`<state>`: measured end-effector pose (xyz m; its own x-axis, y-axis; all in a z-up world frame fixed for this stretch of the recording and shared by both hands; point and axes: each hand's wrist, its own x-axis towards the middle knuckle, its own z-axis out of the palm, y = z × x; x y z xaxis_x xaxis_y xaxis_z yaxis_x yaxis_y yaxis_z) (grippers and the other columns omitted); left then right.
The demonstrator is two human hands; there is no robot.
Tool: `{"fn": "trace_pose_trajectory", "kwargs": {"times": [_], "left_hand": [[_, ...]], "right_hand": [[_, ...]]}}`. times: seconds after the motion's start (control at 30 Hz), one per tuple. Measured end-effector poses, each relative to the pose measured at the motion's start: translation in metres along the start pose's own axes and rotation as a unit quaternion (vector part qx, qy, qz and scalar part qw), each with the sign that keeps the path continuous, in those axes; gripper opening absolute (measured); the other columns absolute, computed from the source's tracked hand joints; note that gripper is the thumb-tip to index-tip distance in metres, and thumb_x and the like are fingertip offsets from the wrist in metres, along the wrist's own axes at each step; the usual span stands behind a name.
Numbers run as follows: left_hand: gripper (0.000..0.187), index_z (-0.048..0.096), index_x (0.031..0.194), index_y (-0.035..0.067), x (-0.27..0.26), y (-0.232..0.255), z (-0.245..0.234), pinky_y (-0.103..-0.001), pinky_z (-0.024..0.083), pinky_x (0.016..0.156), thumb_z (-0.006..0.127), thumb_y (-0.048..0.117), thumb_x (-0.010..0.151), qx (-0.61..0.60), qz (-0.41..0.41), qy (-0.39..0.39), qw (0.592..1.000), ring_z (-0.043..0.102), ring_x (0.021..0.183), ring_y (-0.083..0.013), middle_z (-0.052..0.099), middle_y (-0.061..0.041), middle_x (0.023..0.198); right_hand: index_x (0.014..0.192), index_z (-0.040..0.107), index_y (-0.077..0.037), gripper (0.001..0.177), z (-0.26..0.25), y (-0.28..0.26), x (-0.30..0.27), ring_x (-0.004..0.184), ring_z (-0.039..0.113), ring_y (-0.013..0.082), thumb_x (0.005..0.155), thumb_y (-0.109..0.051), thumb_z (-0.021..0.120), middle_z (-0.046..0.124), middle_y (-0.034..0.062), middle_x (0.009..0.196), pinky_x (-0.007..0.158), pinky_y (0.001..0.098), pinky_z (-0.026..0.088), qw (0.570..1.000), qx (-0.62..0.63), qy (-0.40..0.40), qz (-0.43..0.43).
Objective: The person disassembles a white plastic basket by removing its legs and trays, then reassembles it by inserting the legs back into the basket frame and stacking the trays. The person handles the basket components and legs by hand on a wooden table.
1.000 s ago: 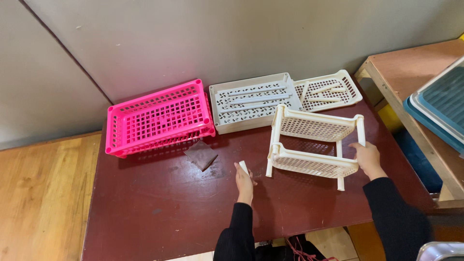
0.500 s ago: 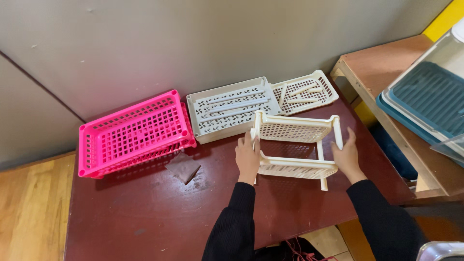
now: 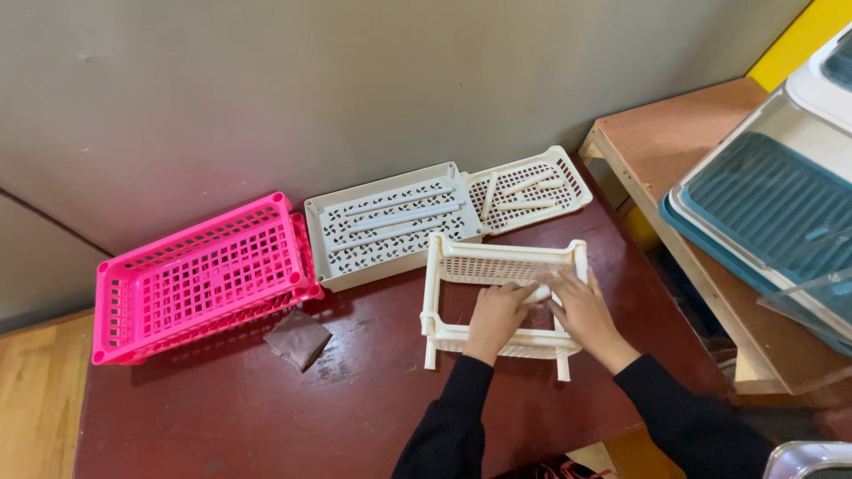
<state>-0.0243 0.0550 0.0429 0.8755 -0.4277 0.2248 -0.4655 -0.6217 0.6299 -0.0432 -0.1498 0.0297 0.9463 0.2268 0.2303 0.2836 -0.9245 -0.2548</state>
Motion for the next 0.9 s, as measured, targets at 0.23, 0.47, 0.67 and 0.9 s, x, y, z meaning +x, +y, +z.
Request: {"fn": "trace_pose_trajectory", "kwargs": {"times": [0.23,0.47,0.67,0.9], "left_hand": [[0.035,0.075,0.117,0.008,0.004,0.008,-0.017,-0.042,0.056,0.086,0.07,0.005,0.082,-0.162,-0.027,0.041,0.986,0.071,0.095,-0.0336,0.074,-0.012,0.107],[0.028,0.074,0.108,0.001,0.007,0.017,-0.01,-0.046,0.053,0.078,0.072,0.024,0.092,-0.029,-0.049,0.168,0.984,0.066,0.084,-0.0365,0.072,-0.015,0.101],[0.022,0.072,0.092,0.002,0.008,0.007,0.005,-0.045,0.052,0.076,0.066,0.022,0.098,0.003,-0.068,0.167,0.984,0.066,0.075,-0.0347,0.07,-0.014,0.086],[0.027,0.068,0.079,0.001,0.007,0.001,0.017,-0.045,0.053,0.076,0.065,0.019,0.1,0.017,-0.08,0.191,0.978,0.065,0.071,-0.0344,0.067,-0.014,0.077]], "right_hand": [[0.126,0.067,-0.016,0.038,0.002,0.009,-0.005,0.11,0.069,0.024,0.094,-0.035,0.063,0.075,0.0052,0.113,0.128,0.0571,0.015,0.994,0.105,0.005,0.017],[0.113,0.071,-0.004,0.038,0.018,0.057,0.029,0.079,0.066,0.0224,0.101,-0.038,0.061,0.071,0.0083,0.104,0.074,0.0388,0.056,0.952,0.252,0.091,0.149],[0.13,0.064,0.006,0.066,0.045,0.114,0.135,0.105,0.068,0.0321,0.1,-0.053,0.063,0.07,0.0238,0.116,0.092,0.0391,0.051,0.924,0.304,0.123,0.199],[0.13,0.066,-0.001,0.067,0.06,0.126,0.17,0.115,0.064,0.0415,0.103,-0.062,0.056,0.069,0.0276,0.117,0.098,0.0462,0.048,0.967,0.172,-0.075,0.174]]}}
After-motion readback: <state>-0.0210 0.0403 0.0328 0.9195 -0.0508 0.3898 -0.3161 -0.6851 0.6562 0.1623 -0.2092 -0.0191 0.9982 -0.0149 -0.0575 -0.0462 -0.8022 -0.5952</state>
